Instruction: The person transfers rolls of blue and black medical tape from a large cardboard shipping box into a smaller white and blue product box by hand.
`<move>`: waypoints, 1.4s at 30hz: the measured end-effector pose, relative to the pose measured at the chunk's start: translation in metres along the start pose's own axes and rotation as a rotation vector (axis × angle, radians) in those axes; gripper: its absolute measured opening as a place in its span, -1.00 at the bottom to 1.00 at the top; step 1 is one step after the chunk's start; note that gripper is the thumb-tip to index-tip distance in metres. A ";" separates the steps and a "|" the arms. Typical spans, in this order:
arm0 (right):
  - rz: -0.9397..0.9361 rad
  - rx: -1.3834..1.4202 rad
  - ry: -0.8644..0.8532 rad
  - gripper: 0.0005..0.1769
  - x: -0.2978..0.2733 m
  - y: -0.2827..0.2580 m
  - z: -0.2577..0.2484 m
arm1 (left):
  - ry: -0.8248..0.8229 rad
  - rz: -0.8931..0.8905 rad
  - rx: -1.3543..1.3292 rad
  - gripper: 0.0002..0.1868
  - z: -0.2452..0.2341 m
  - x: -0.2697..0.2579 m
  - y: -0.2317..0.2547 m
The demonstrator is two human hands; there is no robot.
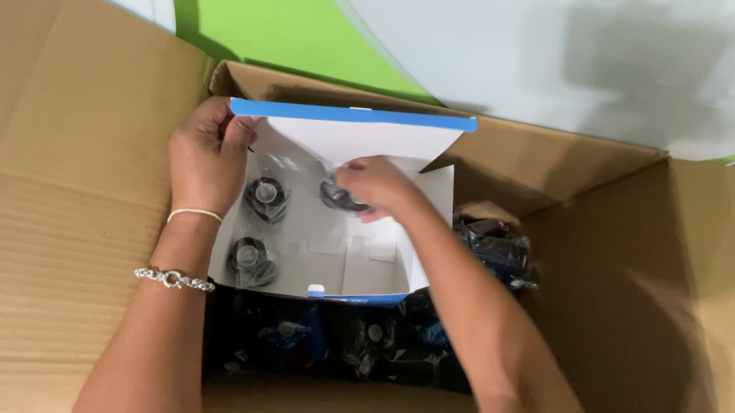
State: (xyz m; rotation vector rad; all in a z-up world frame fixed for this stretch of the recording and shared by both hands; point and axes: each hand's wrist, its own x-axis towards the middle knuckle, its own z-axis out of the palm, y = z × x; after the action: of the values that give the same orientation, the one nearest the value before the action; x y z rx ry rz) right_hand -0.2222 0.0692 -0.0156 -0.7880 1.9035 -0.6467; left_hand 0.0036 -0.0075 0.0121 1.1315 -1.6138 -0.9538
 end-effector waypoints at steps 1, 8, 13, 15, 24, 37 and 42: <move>0.001 0.001 0.002 -0.37 0.016 -0.003 0.020 | -0.002 0.001 -0.001 -0.88 0.000 -0.001 0.001; 0.146 0.617 -0.123 -0.24 0.061 -0.005 0.087 | 0.043 0.007 0.018 -0.88 -0.001 0.003 0.003; 0.050 0.867 -0.092 -0.26 0.087 0.032 0.114 | 0.072 0.000 -0.008 -0.86 -0.001 0.001 0.002; 0.035 0.752 0.131 -0.20 0.072 0.031 0.122 | 0.089 0.037 0.069 -0.87 0.001 0.004 -0.010; -0.070 0.444 -0.022 -0.16 0.021 -0.003 0.131 | 0.110 -0.033 0.003 -0.84 0.002 0.003 0.001; -0.045 0.462 -0.072 -0.04 0.025 -0.027 0.175 | 0.122 0.093 0.305 -0.82 0.002 0.003 -0.026; -0.198 0.034 0.024 -0.16 0.040 -0.013 0.188 | 0.156 0.128 0.328 -0.82 0.001 0.003 -0.030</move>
State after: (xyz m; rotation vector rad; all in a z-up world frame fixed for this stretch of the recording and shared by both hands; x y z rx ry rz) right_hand -0.0635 0.0109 -0.1071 -0.9583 1.8452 -0.8109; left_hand 0.0096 -0.0191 -0.0156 1.2707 -1.7302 -0.5154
